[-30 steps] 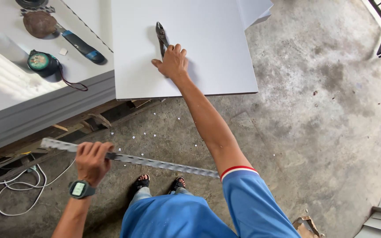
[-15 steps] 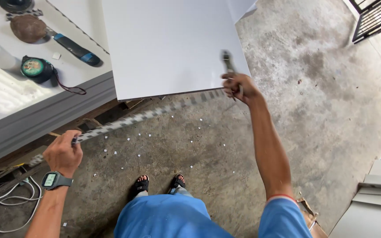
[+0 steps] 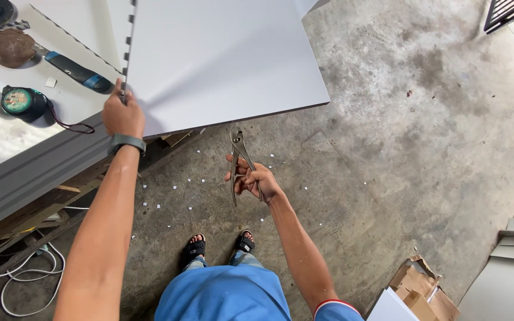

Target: Applying edge banding to white board panels.

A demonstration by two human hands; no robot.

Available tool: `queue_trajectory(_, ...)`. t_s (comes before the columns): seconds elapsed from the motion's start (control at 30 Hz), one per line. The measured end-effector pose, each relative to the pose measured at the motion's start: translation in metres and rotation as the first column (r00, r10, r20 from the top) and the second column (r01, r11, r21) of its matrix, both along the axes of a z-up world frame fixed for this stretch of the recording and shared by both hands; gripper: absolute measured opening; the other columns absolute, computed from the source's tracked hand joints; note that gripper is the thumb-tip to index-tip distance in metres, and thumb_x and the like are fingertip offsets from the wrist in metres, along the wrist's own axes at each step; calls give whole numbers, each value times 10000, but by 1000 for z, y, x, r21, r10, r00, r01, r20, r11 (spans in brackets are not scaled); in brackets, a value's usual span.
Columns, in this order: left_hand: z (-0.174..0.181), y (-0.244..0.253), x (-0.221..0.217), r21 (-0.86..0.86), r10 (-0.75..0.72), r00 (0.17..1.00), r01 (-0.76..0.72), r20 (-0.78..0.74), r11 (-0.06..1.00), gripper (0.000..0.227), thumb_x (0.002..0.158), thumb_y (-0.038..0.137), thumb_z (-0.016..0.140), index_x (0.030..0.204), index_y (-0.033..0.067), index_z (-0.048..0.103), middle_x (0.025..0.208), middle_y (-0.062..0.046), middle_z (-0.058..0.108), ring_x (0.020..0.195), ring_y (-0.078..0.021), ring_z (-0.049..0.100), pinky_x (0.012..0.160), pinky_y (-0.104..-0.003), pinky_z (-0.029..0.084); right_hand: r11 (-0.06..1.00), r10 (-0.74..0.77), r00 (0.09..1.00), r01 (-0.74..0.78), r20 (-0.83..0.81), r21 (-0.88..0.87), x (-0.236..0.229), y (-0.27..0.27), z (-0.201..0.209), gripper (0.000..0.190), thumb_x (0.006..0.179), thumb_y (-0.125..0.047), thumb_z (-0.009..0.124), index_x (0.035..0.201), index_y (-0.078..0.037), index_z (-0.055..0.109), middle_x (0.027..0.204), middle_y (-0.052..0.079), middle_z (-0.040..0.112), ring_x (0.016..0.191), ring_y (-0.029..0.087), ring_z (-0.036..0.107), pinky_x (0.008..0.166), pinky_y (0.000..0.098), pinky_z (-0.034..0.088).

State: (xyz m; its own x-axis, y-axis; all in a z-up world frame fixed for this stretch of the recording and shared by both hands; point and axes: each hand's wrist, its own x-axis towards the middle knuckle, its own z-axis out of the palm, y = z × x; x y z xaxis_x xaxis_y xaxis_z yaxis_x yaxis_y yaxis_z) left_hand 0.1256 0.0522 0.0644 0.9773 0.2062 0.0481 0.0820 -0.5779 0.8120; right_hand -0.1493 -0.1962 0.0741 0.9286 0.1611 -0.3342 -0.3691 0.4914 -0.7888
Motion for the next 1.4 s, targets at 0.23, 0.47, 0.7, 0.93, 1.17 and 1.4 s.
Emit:
queue_trajectory(0.23, 23, -18, -18, 311, -59, 995, 32, 77, 950, 377, 1024, 204, 587, 1400, 193, 616, 953, -95, 758, 839, -273, 725, 720, -433, 557, 989, -35, 992, 17, 119, 149, 3, -14, -18, 886, 639, -25, 440, 1511, 128, 407, 1033, 234, 700, 671, 241, 663, 678, 357, 587)
queue_trajectory(0.47, 28, -20, -20, 324, -18, 998, -5, 68, 946, 365, 1029, 222, 589, 1393, 221, 622, 955, -90, 755, 879, -291, 713, 765, -475, 552, 985, -33, 991, 10, 130, 175, 18, -12, -19, 835, 654, -13, 432, 1479, 114, 438, 981, 205, 696, 662, 201, 648, 659, 314, 591)
queue_trajectory(0.7, 20, -19, -16, 317, -20, 996, -10, 90, 948, 359, 1032, 218, 588, 1389, 219, 626, 955, -60, 762, 876, -258, 726, 789, -454, 558, 992, -80, 981, 61, 178, 110, 17, -13, -20, 696, 755, 25, 437, 1435, 154, 508, 850, 119, 659, 580, 89, 568, 536, 199, 521)
queue_trajectory(0.93, 29, -24, -21, 313, -10, 997, -14, 74, 950, 351, 1030, 237, 590, 1378, 219, 632, 929, -45, 770, 823, -219, 731, 752, -402, 568, 990, -91, 983, 72, 159, 121, 16, -15, -23, 479, 967, -63, 476, 1414, 105, 516, 814, 114, 676, 528, 74, 563, 494, 178, 487)
queue_trajectory(1.17, 21, -22, -17, 292, 0, 998, -20, 68, 956, 333, 1034, 249, 589, 1363, 228, 641, 978, -31, 767, 871, -207, 735, 777, -383, 576, 997, -65, 978, 71, 197, -26, 19, -16, -29, 422, 1102, -204, 409, 1397, 58, 558, 784, 55, 645, 529, 51, 494, 481, 187, 421)
queue_trajectory(1.4, 24, -21, -19, 325, -16, 997, -9, 76, 946, 363, 1021, 237, 600, 1382, 226, 632, 1049, -65, 761, 932, -251, 721, 845, -433, 552, 994, -89, 993, 94, 79, -55, 16, -6, -6, 717, 1109, -496, 153, 1343, 18, 595, 702, 23, 639, 447, 21, 458, 392, 175, 384)
